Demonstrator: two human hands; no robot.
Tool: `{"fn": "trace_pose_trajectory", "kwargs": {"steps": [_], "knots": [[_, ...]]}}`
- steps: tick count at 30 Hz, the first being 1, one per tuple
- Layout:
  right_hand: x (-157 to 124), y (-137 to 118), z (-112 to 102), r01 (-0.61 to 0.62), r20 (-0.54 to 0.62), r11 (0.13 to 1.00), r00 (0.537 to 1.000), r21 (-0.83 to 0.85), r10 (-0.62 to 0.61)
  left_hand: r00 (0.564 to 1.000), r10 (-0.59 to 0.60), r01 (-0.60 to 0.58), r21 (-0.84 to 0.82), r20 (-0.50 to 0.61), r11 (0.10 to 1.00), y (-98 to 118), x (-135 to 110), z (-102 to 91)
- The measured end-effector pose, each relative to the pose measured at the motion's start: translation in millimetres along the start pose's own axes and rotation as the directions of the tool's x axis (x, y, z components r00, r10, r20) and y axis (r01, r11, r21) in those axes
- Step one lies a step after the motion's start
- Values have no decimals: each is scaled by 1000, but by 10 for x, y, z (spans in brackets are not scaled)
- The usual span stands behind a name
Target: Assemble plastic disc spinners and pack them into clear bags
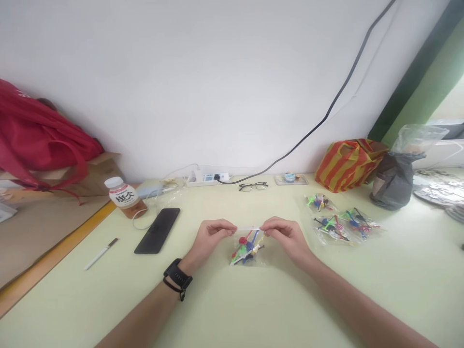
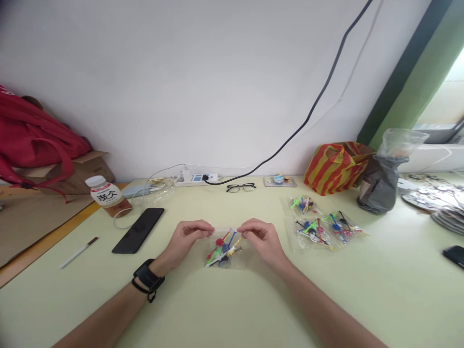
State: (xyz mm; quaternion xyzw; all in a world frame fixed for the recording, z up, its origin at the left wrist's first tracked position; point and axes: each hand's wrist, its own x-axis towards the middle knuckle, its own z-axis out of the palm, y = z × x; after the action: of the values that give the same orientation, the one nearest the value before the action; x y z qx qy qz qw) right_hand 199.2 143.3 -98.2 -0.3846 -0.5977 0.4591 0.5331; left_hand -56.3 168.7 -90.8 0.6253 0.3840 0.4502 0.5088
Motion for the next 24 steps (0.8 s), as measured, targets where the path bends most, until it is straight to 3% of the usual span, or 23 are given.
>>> {"fn": "trace_pose_trajectory", "kwargs": {"steps": [5,10,18,24], "knots": [[-20,-1,33,13,38,997,999,-74,-10,1000,-24,24,43,3,999,0,-1,16],[-39,29,27,29,68,990,998,-139,-20,991,27,-54,215,128,975,75,-39,85],[-74,-64,76,7,181,992,983,-124,16,972,-56,19,161,227,987,161,-119,219],[-65,-95,126,4,230,951,971,-310,71,978,-61,22,191,200,981,165,-116,213]]}}
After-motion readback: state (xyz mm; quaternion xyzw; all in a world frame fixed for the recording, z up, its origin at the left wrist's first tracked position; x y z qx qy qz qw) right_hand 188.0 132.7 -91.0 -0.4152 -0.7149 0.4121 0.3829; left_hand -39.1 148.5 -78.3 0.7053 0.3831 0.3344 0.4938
